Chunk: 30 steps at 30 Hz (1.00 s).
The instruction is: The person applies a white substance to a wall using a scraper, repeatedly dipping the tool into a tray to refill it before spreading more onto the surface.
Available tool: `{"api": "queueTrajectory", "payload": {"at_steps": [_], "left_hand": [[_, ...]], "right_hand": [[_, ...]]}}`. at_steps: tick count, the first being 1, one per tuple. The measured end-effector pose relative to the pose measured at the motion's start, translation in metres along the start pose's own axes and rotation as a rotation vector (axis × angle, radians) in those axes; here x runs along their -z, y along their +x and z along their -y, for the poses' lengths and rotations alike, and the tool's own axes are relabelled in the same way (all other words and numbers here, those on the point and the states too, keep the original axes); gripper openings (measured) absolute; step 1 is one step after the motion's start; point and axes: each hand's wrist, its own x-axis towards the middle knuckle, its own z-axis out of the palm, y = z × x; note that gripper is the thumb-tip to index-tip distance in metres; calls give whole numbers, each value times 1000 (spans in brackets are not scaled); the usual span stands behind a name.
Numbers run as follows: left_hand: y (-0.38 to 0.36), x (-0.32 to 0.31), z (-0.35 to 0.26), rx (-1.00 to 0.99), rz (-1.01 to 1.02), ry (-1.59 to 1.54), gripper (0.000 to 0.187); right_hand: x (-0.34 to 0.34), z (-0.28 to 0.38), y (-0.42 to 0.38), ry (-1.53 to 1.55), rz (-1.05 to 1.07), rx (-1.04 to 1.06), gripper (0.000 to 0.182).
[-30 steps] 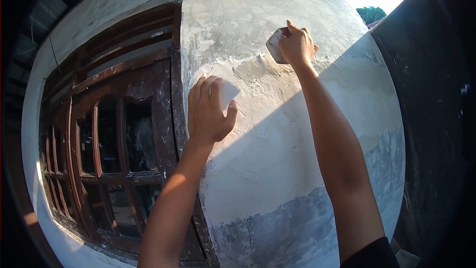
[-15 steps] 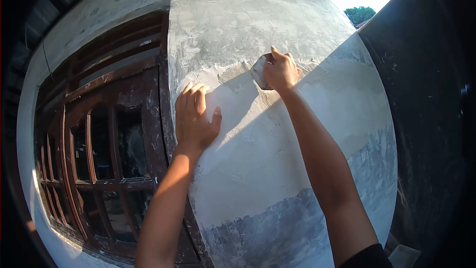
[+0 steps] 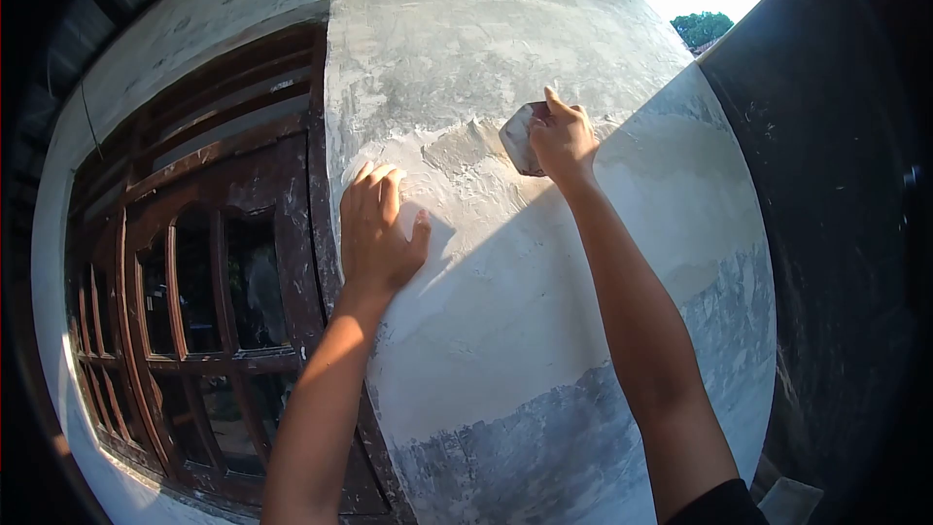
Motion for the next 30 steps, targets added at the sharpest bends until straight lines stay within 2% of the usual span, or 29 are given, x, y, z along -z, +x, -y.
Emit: {"api": "queueTrajectory", "payload": {"at_steps": [1,3,5,7,9,13,14,15,18,19,21,22,23,25,27,29,30], "left_hand": [[0,1,-1,9,2,3,50],[1,1,-1,8,8,7,49],[0,0,0,-22,-24,-3,48],[0,2,0,-14,-14,0,48],[0,2,-1,-6,1,2,48],[-1,2,0,-7,2,-7,50],[-1,1,1,-6,-2,-7,51],[-1,1,1,-2,-6,-5,51],[-2,1,0,7,10,-4,51],[-1,3,-2,0,13,-16,51],[-1,5,-2,-12,23,-22,52],[-1,5,-3,-2,26,-12,51],[-1,5,-2,9,31,-1,51],[-2,3,-1,17,31,10,51],[-1,1,-1,-3,20,17,50],[-3,2,-1,0,13,6,50],[-1,2,-1,-6,2,0,51]], "right_hand": [[-5,2,-4,-106,61,10,57],[6,-1,-1,-146,14,-136,56],[24,-4,5,-104,-14,-143,55],[14,-7,4,-15,-57,-123,55],[1,-6,-4,-114,-19,29,53],[19,-8,2,-153,-139,-43,52],[15,-5,1,34,-161,-28,53],[6,-1,0,71,-170,47,53],[-23,14,2,31,10,171,51],[-23,15,6,35,13,170,51],[-14,15,13,-191,-49,21,47],[-6,11,22,-212,-150,-22,46],[-17,-13,40,-204,-368,61,47],[-9,-9,38,-54,-328,41,50],[-13,15,17,48,-167,59,52],[-25,16,3,-16,-4,197,53],[-27,8,6,-51,-21,93,52]]}}
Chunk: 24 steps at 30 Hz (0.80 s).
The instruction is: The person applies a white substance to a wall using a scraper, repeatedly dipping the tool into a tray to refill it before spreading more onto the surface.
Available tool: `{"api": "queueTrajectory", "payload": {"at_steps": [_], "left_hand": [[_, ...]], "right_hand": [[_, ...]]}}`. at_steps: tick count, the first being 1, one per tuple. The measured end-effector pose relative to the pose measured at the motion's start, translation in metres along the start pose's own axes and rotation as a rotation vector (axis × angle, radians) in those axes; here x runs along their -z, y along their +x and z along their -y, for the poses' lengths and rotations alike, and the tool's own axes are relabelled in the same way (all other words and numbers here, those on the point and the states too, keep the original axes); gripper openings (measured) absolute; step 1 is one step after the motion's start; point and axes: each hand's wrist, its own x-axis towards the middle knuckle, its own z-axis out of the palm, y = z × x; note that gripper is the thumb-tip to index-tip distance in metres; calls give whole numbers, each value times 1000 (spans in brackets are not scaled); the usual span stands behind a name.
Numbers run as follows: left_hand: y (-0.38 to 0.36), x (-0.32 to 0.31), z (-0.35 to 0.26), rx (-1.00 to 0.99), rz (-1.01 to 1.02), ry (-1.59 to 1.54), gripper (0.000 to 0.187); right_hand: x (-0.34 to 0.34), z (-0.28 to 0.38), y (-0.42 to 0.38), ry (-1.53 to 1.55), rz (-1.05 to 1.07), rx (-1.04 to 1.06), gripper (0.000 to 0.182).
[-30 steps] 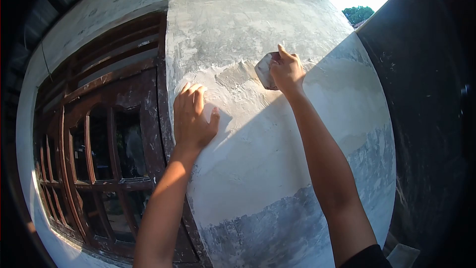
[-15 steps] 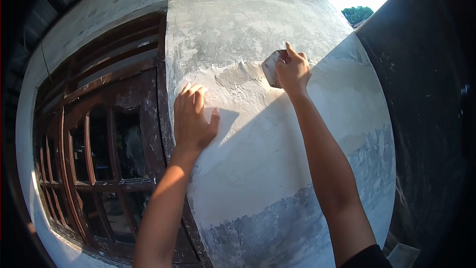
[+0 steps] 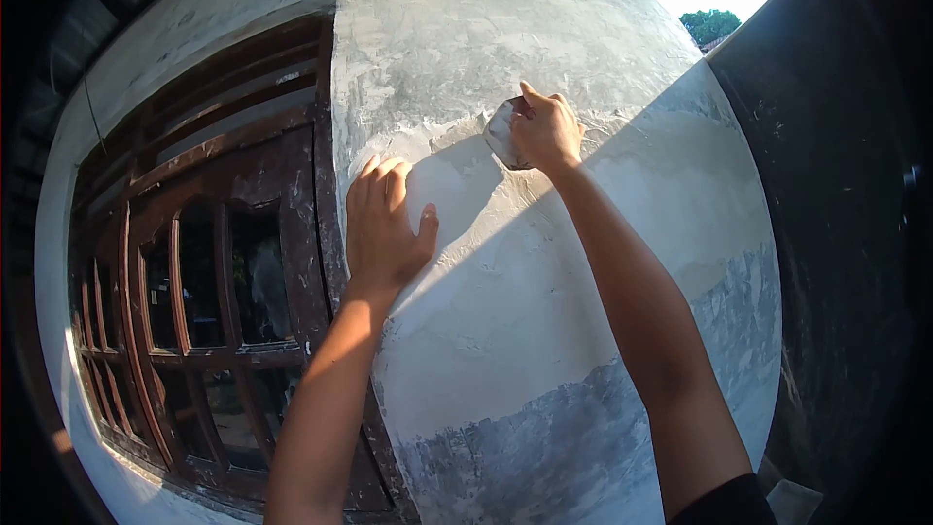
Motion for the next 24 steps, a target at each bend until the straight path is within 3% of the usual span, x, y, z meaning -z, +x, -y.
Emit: {"api": "queueTrajectory", "payload": {"at_steps": [3,5,7,9,11,14,18,24], "left_hand": [[0,0,1,12,-9,-39,50],[1,-1,-1,21,-11,-32,50],[-1,-3,2,6,-15,11,50],[-1,-1,1,17,-8,-4,50],[1,0,0,16,-2,-18,51],[1,-1,4,17,-9,-28,52],[0,0,4,27,-34,-45,52],[7,-14,-37,75,-118,-160,50]], "right_hand": [[34,-19,7,-120,-121,-249,52],[41,-21,5,-114,-283,-233,52],[31,-14,-5,51,-216,-116,52],[21,2,-19,30,-75,-31,54],[18,-4,-21,-99,-25,-117,53],[54,-13,-23,-164,-219,-281,46],[74,-29,-39,-75,-255,-68,46],[111,-34,-65,-141,-187,45,48]]}}
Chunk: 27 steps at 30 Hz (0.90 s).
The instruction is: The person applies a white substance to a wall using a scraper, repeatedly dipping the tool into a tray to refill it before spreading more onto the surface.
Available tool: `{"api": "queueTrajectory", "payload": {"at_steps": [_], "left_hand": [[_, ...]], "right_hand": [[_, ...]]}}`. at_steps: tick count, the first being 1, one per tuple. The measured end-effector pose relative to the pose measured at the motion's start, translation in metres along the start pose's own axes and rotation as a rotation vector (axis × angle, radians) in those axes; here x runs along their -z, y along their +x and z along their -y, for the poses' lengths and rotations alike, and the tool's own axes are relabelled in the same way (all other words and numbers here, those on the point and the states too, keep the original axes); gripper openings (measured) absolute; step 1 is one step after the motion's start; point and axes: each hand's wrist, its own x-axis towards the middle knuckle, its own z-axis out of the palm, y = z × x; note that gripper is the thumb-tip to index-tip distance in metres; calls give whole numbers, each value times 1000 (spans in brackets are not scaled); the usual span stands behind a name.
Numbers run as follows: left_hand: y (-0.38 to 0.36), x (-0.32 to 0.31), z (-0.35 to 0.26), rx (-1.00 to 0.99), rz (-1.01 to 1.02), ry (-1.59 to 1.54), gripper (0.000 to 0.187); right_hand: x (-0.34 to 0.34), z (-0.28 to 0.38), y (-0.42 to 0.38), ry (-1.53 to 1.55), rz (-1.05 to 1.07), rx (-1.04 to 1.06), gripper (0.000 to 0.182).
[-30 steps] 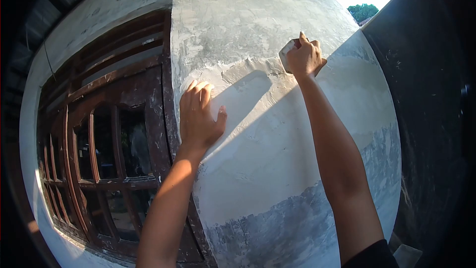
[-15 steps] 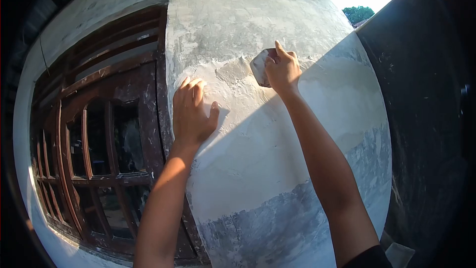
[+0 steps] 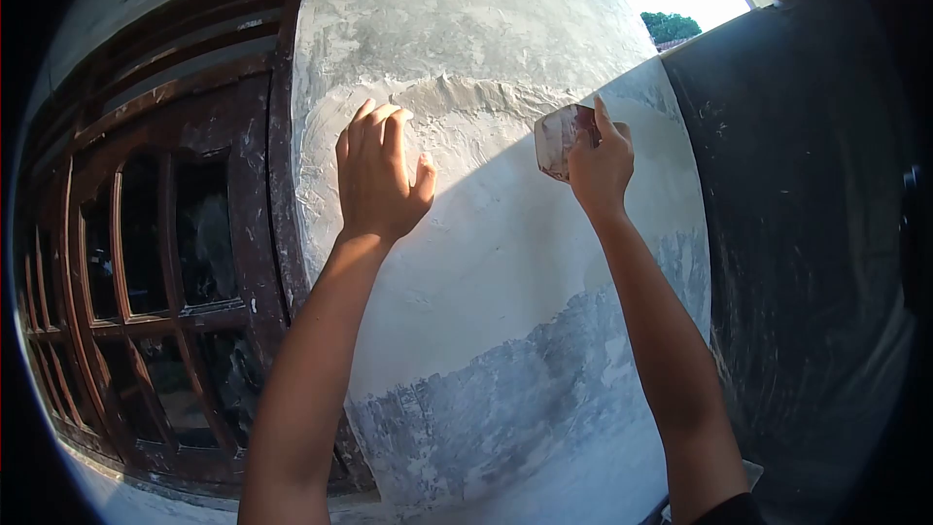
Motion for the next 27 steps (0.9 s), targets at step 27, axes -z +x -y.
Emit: {"api": "queueTrajectory", "payload": {"at_steps": [27], "left_hand": [[-72,-137,-349,314,70,-1053,47]], "right_hand": [[265,-140,-18,-505,186,67,36]]}}
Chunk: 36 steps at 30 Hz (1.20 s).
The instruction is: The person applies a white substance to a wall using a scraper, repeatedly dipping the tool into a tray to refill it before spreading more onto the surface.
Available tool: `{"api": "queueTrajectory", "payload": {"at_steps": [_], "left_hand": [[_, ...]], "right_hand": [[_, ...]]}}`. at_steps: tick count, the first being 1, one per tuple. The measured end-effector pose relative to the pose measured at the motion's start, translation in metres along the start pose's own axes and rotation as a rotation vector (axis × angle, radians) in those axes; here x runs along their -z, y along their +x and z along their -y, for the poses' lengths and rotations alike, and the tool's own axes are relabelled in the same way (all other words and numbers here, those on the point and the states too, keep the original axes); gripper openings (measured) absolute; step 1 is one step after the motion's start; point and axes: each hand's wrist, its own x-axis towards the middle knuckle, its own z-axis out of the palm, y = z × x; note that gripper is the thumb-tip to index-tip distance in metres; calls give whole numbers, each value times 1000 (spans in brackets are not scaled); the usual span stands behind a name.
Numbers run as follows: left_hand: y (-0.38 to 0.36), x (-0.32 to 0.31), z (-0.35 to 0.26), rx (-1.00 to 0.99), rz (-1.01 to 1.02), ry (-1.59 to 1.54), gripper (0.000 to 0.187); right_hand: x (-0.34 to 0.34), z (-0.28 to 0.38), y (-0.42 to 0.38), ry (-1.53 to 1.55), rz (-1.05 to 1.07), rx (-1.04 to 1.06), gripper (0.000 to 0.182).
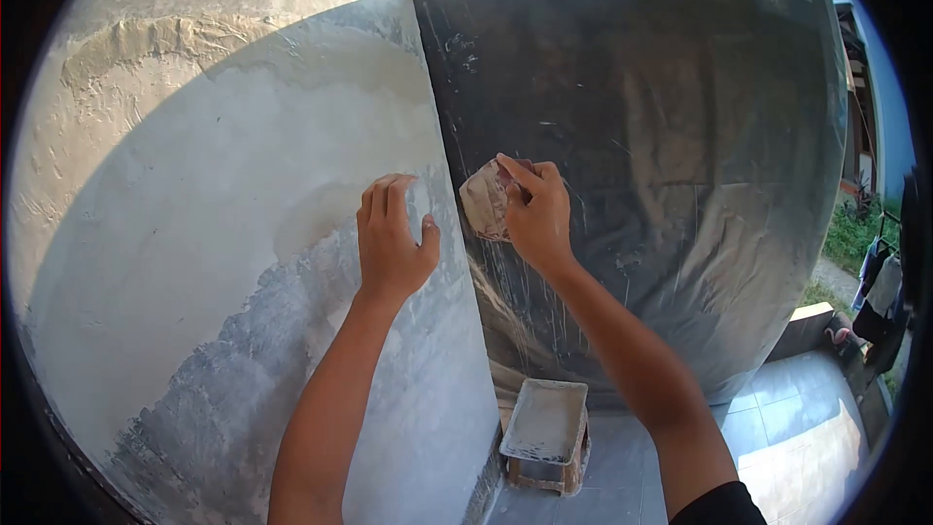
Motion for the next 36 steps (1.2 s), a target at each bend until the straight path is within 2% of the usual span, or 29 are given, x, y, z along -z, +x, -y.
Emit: {"api": "queueTrajectory", "payload": {"at_steps": [6,11,14,19,24,27,29,31,36], "left_hand": [[-38,-71,-24,92,65,-193,49],[-74,-124,-38,224,149,-341,49],[-97,-149,-40,274,189,-383,49],[-148,-206,-35,325,200,-454,49],[-207,-260,-34,435,306,-513,47],[-251,-292,-31,515,347,-524,47],[-297,-321,-31,616,427,-542,48],[-327,-338,-33,668,471,-562,47],[-385,-365,-38,756,552,-572,45]], "right_hand": [[31,-60,-13,-161,40,-4,40],[44,-97,-33,-179,118,-185,58],[41,-135,-54,-205,106,-245,63],[38,-197,-104,-280,74,-372,61],[35,-261,-154,-331,117,-475,58],[31,-295,-187,-348,138,-590,57],[33,-326,-222,-225,162,-791,54],[36,-360,-260,-263,171,-868,52],[42,-386,-297,-361,188,-1044,47]]}}
